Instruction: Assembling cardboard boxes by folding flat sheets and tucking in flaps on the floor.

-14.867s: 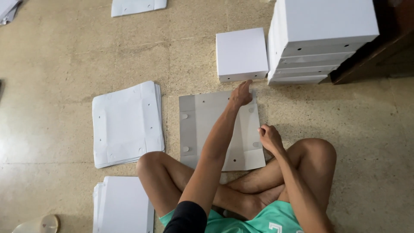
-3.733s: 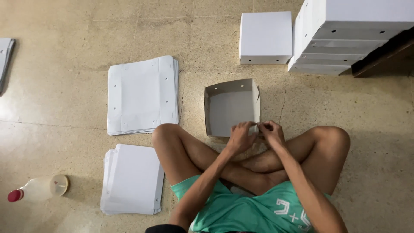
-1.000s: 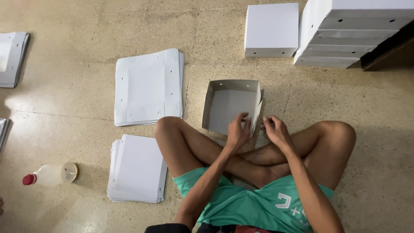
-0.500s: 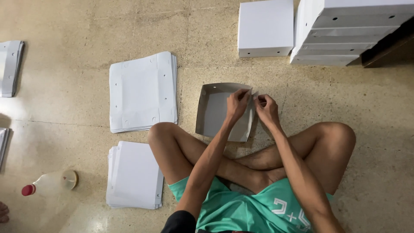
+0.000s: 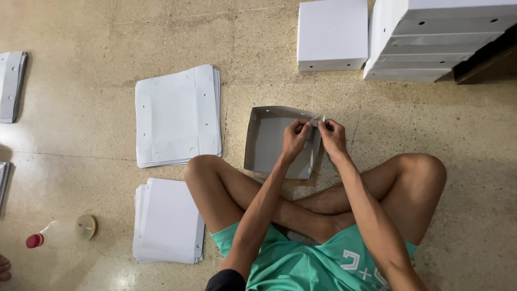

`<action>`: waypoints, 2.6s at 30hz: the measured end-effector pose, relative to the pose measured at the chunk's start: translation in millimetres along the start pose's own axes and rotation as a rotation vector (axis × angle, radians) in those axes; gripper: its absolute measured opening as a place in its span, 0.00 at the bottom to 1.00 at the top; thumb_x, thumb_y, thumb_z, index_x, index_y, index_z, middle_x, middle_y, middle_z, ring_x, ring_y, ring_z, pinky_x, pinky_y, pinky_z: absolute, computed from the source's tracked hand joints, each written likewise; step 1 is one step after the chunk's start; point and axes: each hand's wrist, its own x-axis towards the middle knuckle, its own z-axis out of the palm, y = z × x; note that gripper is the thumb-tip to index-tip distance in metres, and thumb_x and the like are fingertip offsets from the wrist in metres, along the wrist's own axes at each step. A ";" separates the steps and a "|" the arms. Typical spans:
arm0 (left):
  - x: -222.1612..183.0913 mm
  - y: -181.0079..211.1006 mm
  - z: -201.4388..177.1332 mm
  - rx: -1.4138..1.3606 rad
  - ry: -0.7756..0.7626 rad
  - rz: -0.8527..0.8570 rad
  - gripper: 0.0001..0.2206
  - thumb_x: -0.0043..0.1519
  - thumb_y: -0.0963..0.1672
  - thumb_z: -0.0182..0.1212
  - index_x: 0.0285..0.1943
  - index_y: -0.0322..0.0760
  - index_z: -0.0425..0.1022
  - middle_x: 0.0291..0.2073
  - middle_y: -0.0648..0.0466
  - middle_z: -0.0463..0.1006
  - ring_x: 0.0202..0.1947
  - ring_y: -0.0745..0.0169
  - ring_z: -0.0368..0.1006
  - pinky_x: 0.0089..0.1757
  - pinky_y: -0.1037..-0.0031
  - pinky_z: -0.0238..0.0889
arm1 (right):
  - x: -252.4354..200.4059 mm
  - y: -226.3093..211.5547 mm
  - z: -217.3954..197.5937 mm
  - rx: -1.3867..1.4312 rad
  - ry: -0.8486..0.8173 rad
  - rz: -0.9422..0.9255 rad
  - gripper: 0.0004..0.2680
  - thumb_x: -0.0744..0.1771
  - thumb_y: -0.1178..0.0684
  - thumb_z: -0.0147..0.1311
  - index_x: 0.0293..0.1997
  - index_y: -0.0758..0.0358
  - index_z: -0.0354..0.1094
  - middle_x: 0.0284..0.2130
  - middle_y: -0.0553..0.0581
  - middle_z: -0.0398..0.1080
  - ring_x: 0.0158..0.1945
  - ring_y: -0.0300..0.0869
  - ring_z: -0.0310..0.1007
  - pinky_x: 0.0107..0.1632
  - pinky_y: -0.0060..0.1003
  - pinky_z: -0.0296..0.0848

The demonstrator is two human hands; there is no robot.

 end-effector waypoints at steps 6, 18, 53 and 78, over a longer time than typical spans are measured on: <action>-10.0 14.7 3.2 0.022 0.004 0.086 0.08 0.60 0.44 0.52 0.38 0.34 0.73 0.27 0.45 0.74 0.33 0.53 0.69 0.34 0.64 0.66 | 1.0 -4.0 0.4 -0.063 -0.045 -0.042 0.08 0.64 0.51 0.48 0.27 0.62 0.65 0.19 0.52 0.62 0.26 0.36 0.59 0.29 0.32 0.58; -39.3 47.5 19.3 0.105 0.005 0.157 0.13 0.62 0.41 0.42 0.54 0.32 0.64 0.46 0.34 0.66 0.50 0.28 0.61 0.45 0.43 0.61 | -20.5 -22.6 -1.9 -0.196 0.085 -0.246 0.12 0.68 0.52 0.45 0.28 0.69 0.67 0.21 0.66 0.68 0.28 0.53 0.71 0.27 0.40 0.68; 17.1 -7.5 -106.2 -0.109 0.126 0.109 0.18 0.66 0.49 0.34 0.48 0.37 0.70 0.37 0.45 0.70 0.42 0.55 0.63 0.47 0.61 0.55 | 1.6 -13.2 26.4 -0.067 -0.216 -0.094 0.20 0.68 0.38 0.17 0.58 0.60 0.43 0.55 0.71 0.45 0.62 0.64 0.40 0.62 0.58 0.41; 27.2 -35.5 -95.2 0.020 0.007 0.195 0.17 0.67 0.48 0.33 0.38 0.34 0.66 0.31 0.43 0.66 0.39 0.49 0.64 0.46 0.60 0.56 | -0.8 30.7 9.6 -0.095 -0.213 -0.071 0.18 0.69 0.41 0.14 0.49 0.60 0.51 0.45 0.63 0.52 0.56 0.57 0.48 0.60 0.53 0.43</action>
